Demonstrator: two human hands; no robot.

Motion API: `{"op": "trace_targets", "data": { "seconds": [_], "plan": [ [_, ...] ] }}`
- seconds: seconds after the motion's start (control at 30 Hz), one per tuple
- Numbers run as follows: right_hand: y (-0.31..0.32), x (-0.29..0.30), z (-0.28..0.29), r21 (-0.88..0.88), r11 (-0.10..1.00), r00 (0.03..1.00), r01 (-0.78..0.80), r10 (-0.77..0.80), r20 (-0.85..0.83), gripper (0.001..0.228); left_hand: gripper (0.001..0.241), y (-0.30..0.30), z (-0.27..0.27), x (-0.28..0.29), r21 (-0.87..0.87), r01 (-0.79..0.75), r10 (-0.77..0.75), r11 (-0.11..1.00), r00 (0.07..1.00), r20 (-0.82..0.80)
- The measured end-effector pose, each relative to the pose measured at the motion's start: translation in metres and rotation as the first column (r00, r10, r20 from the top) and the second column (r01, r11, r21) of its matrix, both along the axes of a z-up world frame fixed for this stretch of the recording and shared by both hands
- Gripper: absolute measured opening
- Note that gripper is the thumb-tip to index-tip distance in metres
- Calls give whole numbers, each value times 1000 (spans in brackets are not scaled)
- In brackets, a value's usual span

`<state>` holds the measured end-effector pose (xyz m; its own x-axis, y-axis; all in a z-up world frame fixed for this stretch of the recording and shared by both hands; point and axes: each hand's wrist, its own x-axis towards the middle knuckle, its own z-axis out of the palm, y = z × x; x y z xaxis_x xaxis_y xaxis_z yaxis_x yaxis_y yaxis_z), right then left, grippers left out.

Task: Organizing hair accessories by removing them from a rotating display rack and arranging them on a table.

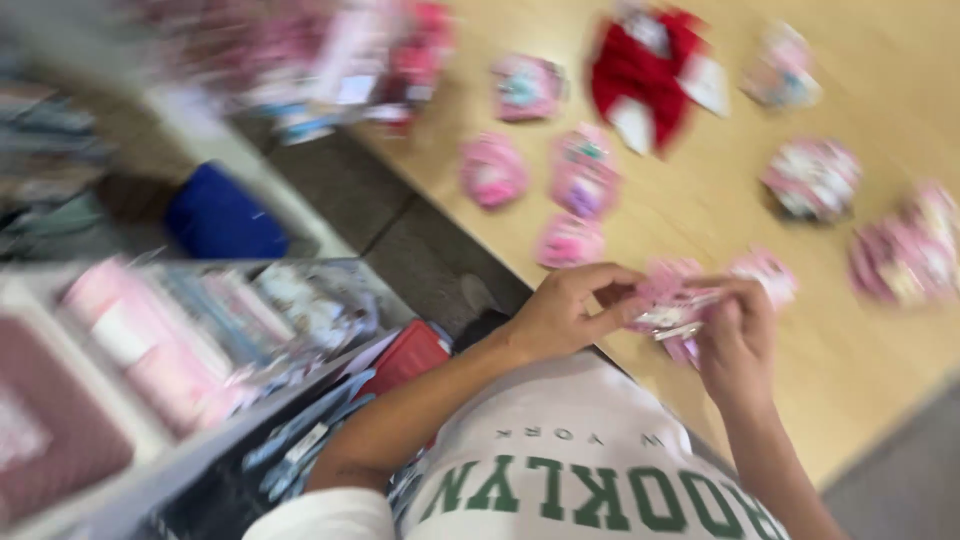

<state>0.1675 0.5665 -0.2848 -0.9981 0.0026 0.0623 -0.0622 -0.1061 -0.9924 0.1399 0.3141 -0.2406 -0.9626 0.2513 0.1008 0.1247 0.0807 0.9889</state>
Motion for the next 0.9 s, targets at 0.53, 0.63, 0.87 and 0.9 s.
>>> {"op": "trace_targets", "data": {
  "seconds": [0.53, 0.63, 0.87, 0.9],
  "plan": [
    [-58, -36, 13, 313, 776, 833, -548, 468, 297, 31, 27, -308, 199, -81, 213, -516, 501, 829, 519, -692],
    [-59, -35, 10, 302, 756, 812, -581, 515, 274, 32, 16, -313, 209, -88, 138, -604, 493, 785, 475, -729],
    [-53, -31, 13, 299, 761, 808, -575, 474, 349, 28, 15, -320, 204, -106, 106, -655, 505, 748, 458, -732],
    [-50, -32, 15, 301, 764, 811, -570, 467, 351, 28, 15, -323, 200, -108, 108, -650, 504, 752, 461, -730]
  ]
}}
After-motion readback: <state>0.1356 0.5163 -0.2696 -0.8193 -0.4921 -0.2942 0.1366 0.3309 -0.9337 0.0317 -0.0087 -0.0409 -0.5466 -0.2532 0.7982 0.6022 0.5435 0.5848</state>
